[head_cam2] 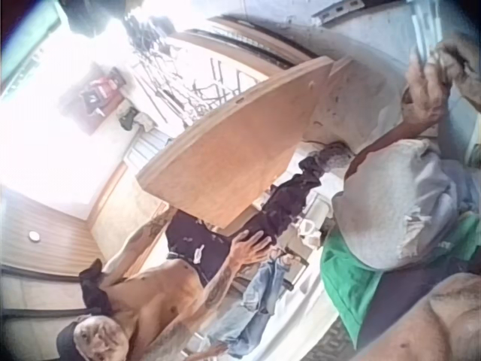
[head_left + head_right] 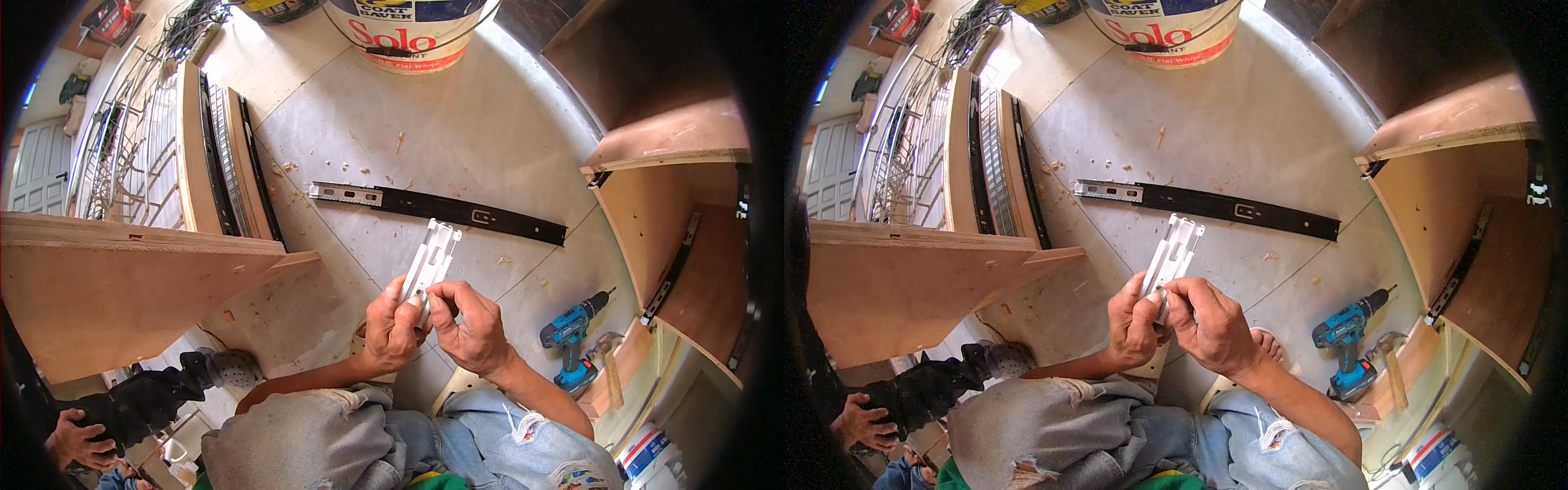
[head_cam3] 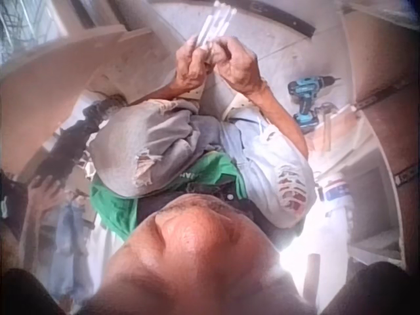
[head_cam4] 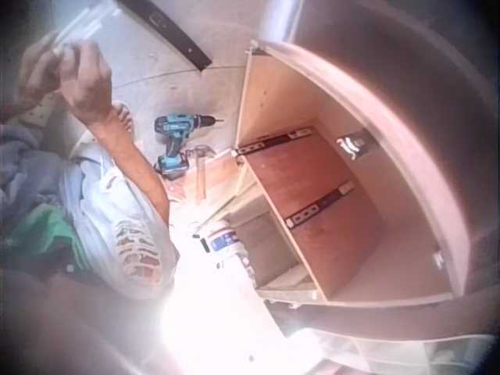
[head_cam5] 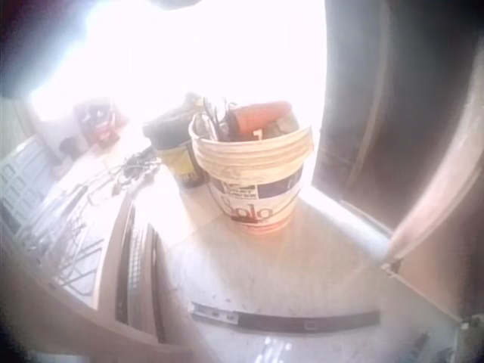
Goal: The person handles metal drawer slide components, aligning white plastic parts and a metal track while another person assists with the alignment.
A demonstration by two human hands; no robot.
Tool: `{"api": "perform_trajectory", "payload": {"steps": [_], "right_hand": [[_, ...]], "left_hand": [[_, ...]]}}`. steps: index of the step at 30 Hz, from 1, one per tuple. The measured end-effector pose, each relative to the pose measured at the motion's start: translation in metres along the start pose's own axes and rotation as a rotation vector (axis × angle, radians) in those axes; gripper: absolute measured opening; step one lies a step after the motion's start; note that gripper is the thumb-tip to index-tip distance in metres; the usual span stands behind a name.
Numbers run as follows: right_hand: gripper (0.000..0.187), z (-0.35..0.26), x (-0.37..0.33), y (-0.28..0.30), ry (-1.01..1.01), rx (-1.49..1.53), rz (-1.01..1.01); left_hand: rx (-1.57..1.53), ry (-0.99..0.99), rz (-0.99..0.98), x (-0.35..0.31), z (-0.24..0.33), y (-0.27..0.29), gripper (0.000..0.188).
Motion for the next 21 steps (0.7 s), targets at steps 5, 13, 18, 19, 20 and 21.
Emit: {"api": "perform_trajectory", "payload": {"steps": [5, 13, 18, 19, 20, 21], "right_hand": [[0.014, 0.004, -0.003, 0.002, -0.062, 0.077, 0.049], [0.025, 0.025, 0.001, 0.01, -0.371, 0.321, 0.118], [0.044, 0.029, 0.013, 0.014, -0.547, 0.443, 0.109], [0.05, 0.031, 0.016, 0.014, -0.589, 0.444, 0.064], [0.052, 0.032, 0.018, 0.015, -0.636, 0.492, 0.03], [0.052, 0.031, 0.021, 0.018, -0.638, 0.491, 0.034]], "left_hand": [[-0.099, 0.124, -0.011, 0.002, 0.002, -0.001, 0.029], [-0.086, 0.205, -0.051, 0.003, 0.003, -0.003, 0.031], [-0.076, 0.171, -0.075, 0.002, 0.002, -0.005, 0.034], [-0.09, 0.192, -0.097, 0.002, 0.002, -0.005, 0.034], [-0.104, 0.212, -0.119, 0.002, 0.002, -0.005, 0.034], [-0.104, 0.216, -0.123, 0.002, 0.004, -0.006, 0.034]]}}
Point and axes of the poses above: each hand's wrist, its own x-axis towards the middle knuckle, its own y-axis out of the back of the hand, z = x × y, the point moved 3 cm from there along x, towards the middle knuckle, and after that the axes turned 8 degrees about z, right-handed, at the moved point
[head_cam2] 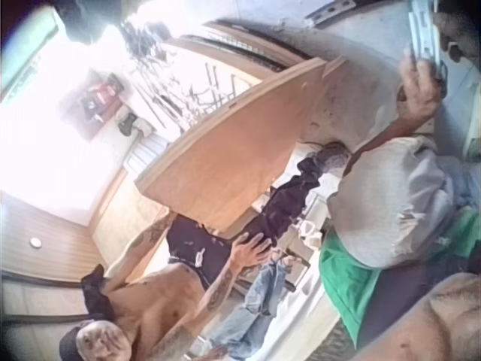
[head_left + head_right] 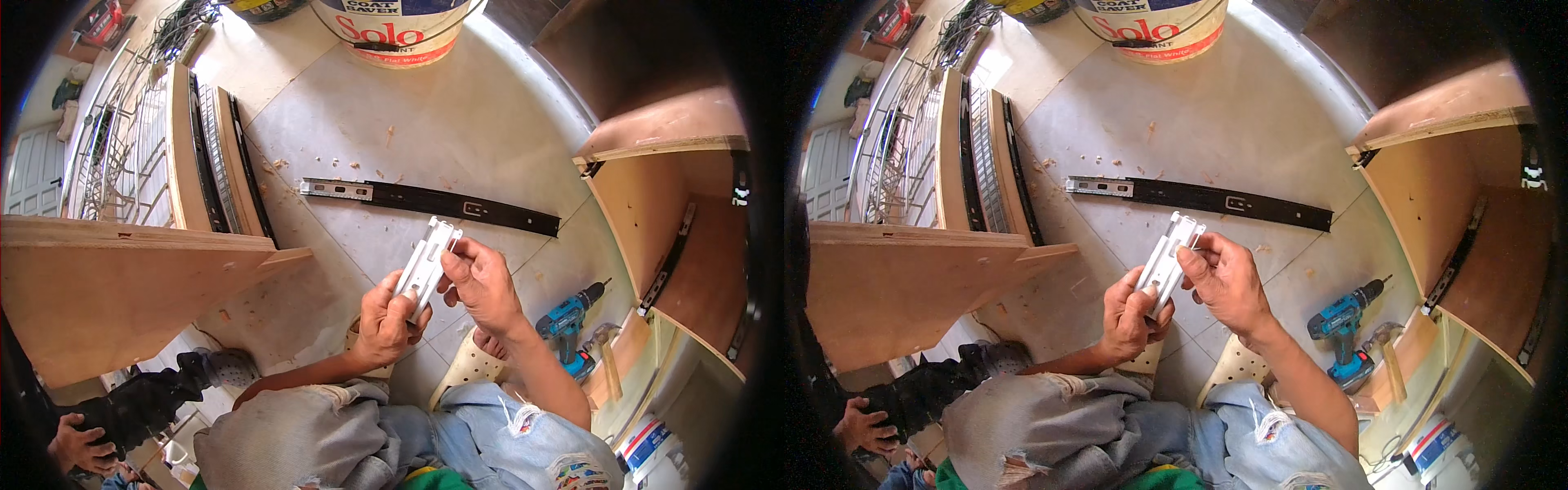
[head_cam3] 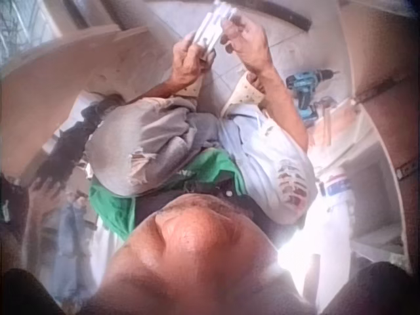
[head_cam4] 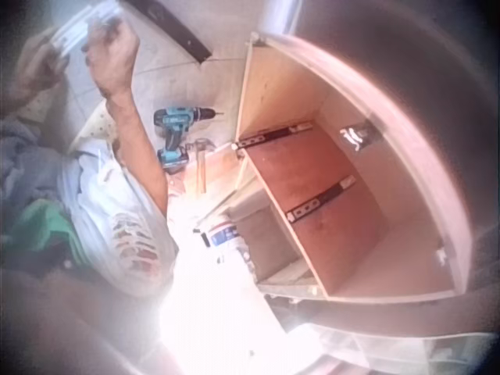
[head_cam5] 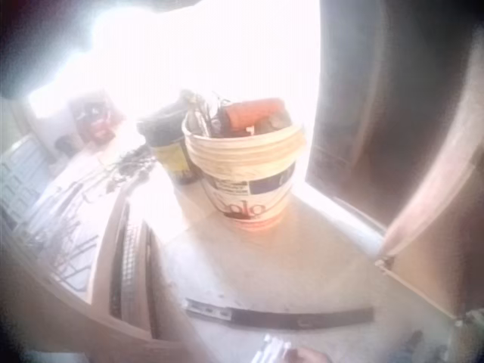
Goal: The person handles metal drawer slide components, aligning white plastic parts and a metal track while another person assists with the alignment.
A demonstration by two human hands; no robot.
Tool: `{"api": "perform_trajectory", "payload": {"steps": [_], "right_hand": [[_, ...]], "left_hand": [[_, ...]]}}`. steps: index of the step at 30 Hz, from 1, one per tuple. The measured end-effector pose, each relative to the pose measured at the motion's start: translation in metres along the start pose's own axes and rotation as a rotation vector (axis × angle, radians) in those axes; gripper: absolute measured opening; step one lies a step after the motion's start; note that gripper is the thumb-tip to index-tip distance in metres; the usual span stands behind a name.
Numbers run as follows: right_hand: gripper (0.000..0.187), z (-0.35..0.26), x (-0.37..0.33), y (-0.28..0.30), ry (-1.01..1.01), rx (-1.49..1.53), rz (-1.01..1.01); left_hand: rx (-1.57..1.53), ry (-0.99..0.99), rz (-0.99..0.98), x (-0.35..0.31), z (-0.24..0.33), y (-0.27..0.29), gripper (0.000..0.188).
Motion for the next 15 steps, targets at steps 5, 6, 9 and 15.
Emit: {"api": "perform_trajectory", "payload": {"steps": [5, 6, 9, 15], "right_hand": [[0.029, 0.001, 0.001, -0.001, -0.079, 0.069, -0.14], [0.029, 0.005, 0.001, -0.001, -0.08, 0.068, -0.138], [0.024, 0.012, -0.003, -0.001, -0.016, 0.163, -0.094], [0.023, 0.012, -0.008, -0.004, -0.011, 0.233, -0.059]], "left_hand": [[-0.054, 0.098, -0.048, -0.003, 0.003, -0.005, 0.027], [-0.056, 0.1, -0.049, -0.003, 0.001, -0.003, 0.027], [-0.054, 0.088, -0.132, -0.001, -0.004, -0.002, 0.027], [-0.019, 0.079, -0.073, 0.0, 0.002, -0.01, 0.016]]}}
Point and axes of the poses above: each hand's wrist, its own x-axis towards the middle knuckle, its own y-axis out of the back of the hand, z = x × y, the point moved 3 cm from there along x, towards the middle knuckle, and after that the axes turned 8 degrees about z, right-handed, at the moved point
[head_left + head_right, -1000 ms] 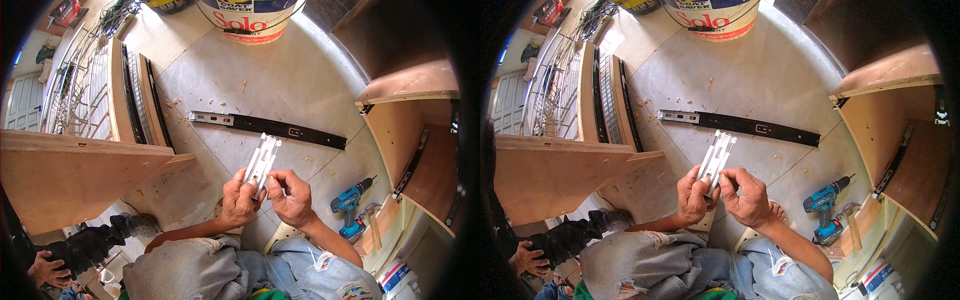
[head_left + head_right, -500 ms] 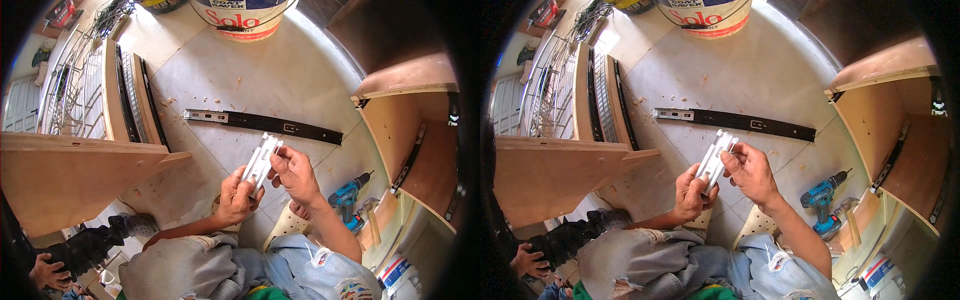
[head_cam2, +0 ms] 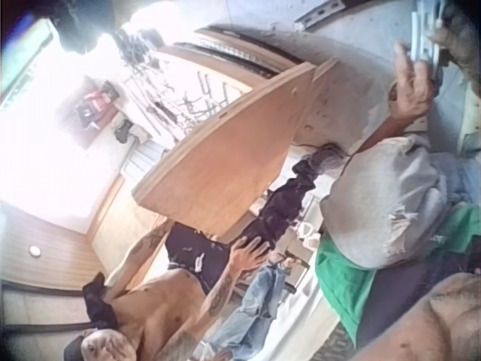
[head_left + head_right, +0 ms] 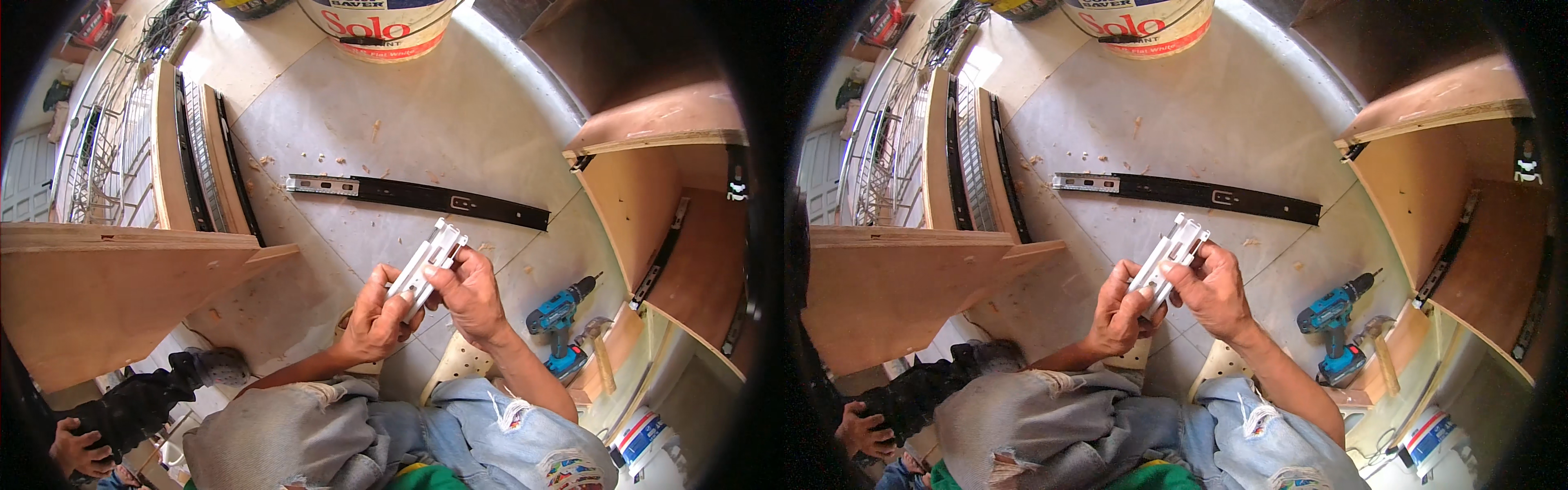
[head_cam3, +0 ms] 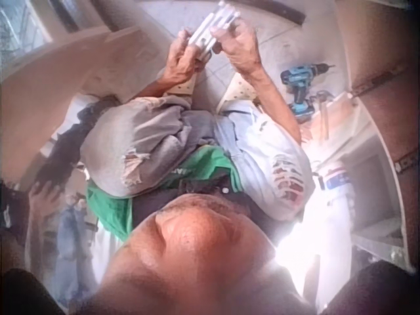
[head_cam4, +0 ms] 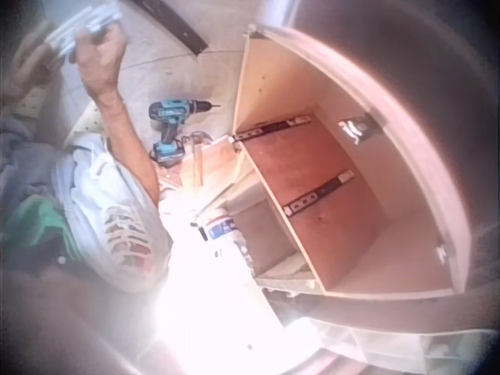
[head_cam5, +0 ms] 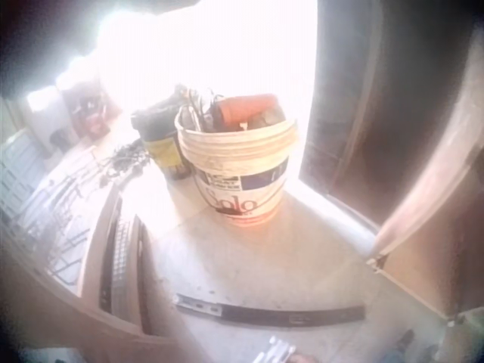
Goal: The person handles metal drawer slide components, aligning white plastic parts and a metal track while another person assists with the alignment.
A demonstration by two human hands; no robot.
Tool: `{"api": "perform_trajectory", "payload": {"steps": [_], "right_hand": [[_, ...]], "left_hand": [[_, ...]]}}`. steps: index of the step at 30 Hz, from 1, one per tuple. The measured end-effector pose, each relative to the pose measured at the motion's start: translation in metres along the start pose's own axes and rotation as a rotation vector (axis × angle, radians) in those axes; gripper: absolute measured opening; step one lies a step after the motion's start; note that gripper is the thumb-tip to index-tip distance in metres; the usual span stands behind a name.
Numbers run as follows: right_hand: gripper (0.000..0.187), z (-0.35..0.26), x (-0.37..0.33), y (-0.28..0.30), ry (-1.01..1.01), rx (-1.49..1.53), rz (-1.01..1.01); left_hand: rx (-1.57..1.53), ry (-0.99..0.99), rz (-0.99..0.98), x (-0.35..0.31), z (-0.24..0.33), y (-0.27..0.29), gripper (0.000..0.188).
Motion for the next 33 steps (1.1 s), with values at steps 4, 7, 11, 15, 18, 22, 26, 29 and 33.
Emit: {"api": "perform_trajectory", "payload": {"steps": [4, 7, 11, 15, 18, 22, 26, 29, 33], "right_hand": [[0.027, 0.0, -0.006, -0.006, 0.028, -0.023, -0.053], [0.029, -0.001, -0.009, -0.006, 0.054, -0.05, -0.046], [0.026, 0.006, -0.007, -0.004, 0.138, -0.078, 0.042], [0.025, 0.014, -0.01, -0.003, 0.055, -0.149, 0.089], [0.024, 0.011, -0.01, -0.007, 0.153, -0.222, 0.121], [0.024, 0.019, -0.009, 0.0, 0.171, -0.239, 0.107], [0.022, 0.02, -0.01, -0.001, 0.152, -0.204, 0.099], [0.021, 0.02, -0.012, -0.003, 0.175, -0.179, 0.139], [0.03, 0.02, -0.011, 0.001, 0.069, -0.168, 0.159]], "left_hand": [[0.108, -0.1, -0.061, 0.0, 0.0, 0.008, 0.011], [0.208, -0.163, -0.096, 0.0, 0.006, 0.009, 0.011], [0.304, -0.135, -0.072, 0.001, 0.012, 0.007, 0.008], [0.211, -0.078, -0.046, 0.003, 0.003, 0.01, 0.01], [0.046, 0.035, -0.051, 0.004, 0.0, 0.011, 0.011], [0.064, 0.021, -0.026, 0.005, 0.0, 0.007, 0.01], [0.102, -0.043, -0.036, 0.005, 0.002, 0.006, 0.01], [0.09, -0.075, -0.03, 0.006, -0.005, 0.009, 0.01], [0.078, 0.011, -0.045, 0.006, -0.003, 0.012, 0.011]]}}
Point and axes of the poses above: each hand's wrist, its own x-axis towards the middle knuckle, its own y-axis out of the back of the hand, z = x × y, the point moved 3 cm from there along x, towards the middle knuckle, and after that the axes turned 8 degrees about z, right-handed, at the moved point
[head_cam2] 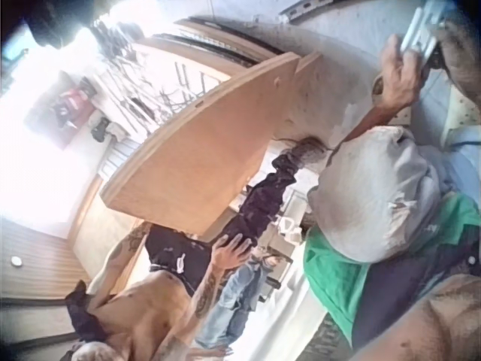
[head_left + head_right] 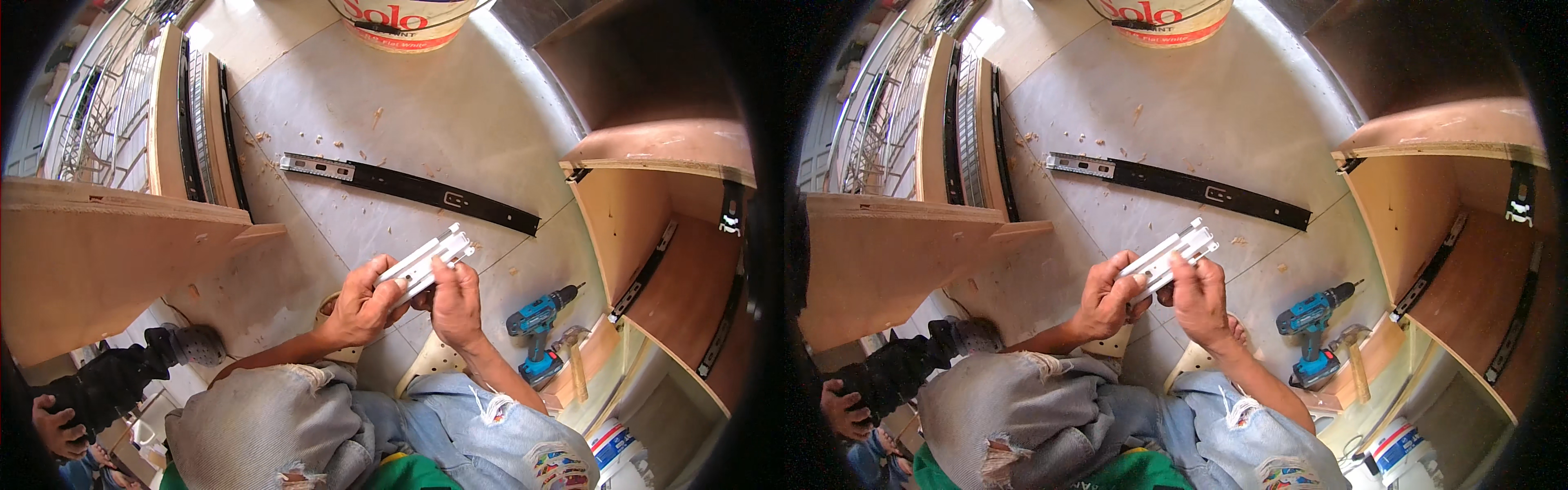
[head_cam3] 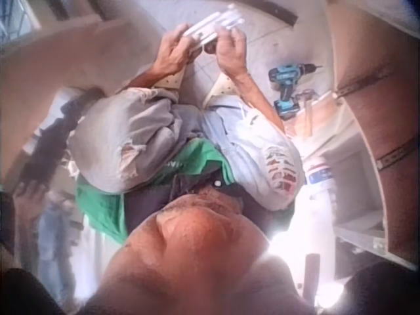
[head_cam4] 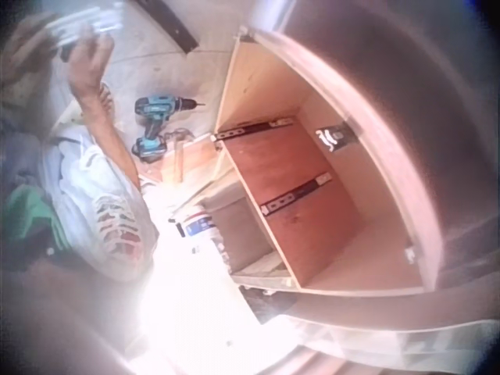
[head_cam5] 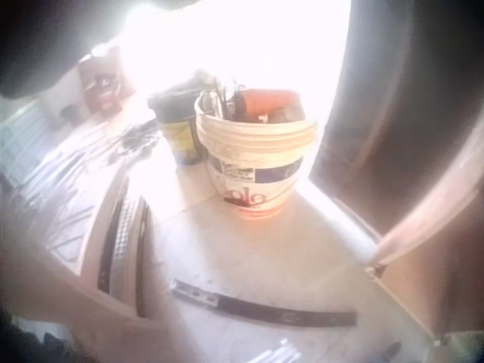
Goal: The person handles metal drawer slide components, aligning white plastic parts and a metal track while another person assists with the alignment.
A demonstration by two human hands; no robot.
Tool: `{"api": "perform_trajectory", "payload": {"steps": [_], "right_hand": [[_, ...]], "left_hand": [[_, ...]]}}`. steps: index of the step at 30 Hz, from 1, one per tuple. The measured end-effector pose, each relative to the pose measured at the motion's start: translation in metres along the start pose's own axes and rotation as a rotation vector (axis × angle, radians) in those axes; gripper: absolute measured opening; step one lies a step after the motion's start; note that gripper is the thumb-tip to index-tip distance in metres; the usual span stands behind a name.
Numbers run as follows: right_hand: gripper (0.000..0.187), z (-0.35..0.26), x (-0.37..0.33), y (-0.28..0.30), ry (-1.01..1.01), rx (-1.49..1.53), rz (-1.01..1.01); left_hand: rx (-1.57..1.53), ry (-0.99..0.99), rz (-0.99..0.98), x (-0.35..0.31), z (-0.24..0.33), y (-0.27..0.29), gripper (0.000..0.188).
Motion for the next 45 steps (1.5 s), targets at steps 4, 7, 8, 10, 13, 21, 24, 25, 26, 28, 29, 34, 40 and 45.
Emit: {"api": "perform_trajectory", "payload": {"steps": [4, 7, 8, 10, 13, 21, 24, 25, 26, 28, 29, 34, 40, 45], "right_hand": [[0.066, 0.004, 0.007, 0.015, -0.241, 0.359, 0.01], [0.067, 0.004, 0.012, 0.03, -0.226, 0.361, -0.003], [0.067, 0.004, 0.013, 0.033, -0.23, 0.358, -0.001], [0.067, 0.004, 0.014, 0.039, -0.209, 0.283, 0.029], [0.063, 0.0, 0.014, 0.044, -0.167, 0.298, 0.107], [0.04, -0.029, 0.013, 0.034, -0.119, 0.146, -0.155], [0.028, -0.031, 0.006, 0.014, -0.19, 0.204, -0.15], [0.025, -0.03, 0.005, 0.011, -0.182, 0.244, -0.157], [0.022, -0.028, 0.005, 0.009, -0.174, 0.283, -0.165], [0.019, -0.024, 0.006, 0.007, -0.157, 0.315, -0.146], [0.017, -0.022, 0.007, 0.007, -0.184, 0.308, -0.114], [0.014, -0.011, 0.007, 0.011, -0.167, 0.273, -0.085], [0.014, 0.001, 0.004, 0.011, -0.118, 0.304, -0.055], [0.012, 0.006, -0.001, 0.01, -0.11, 0.374, 0.015]], "left_hand": [[0.007, -0.098, -0.007, 0.001, 0.003, 0.0, 0.011], [0.043, -0.166, -0.003, 0.0, 0.005, 0.0, 0.011], [0.057, -0.17, 0.003, 0.002, 0.004, 0.0, 0.011], [0.066, -0.172, -0.008, 0.003, 0.006, 0.0, 0.011], [0.089, -0.2, -0.038, 0.0, 0.005, 0.001, 0.011], [0.1, -0.222, -0.077, 0.0, 0.004, 0.0, 0.009], [-0.069, -0.052, -0.07, 0.001, 0.004, -0.004, 0.009], [-0.103, 0.005, -0.068, 0.001, 0.004, -0.004, 0.01], [-0.137, 0.062, -0.065, 0.001, 0.003, -0.005, 0.01], [-0.15, 0.074, -0.071, 0.002, 0.003, -0.004, 0.011], [-0.162, 0.085, -0.076, 0.002, 0.002, -0.004, 0.011], [-0.152, 0.144, -0.09, 0.002, 0.001, -0.004, 0.011], [-0.164, 0.176, -0.049, 0.003, -0.002, -0.001, 0.012], [-0.167, 0.127, 0.044, 0.004, -0.005, 0.0, 0.011]]}}
Point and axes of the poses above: each hand's wrist, its own x-axis towards the middle knuckle, its own y-axis out of the back of the hand, z = x × y, the point moved 3 cm from there along x, towards the middle knuckle, and after that the axes turned 8 degrees about z, right-handed, at the moved point
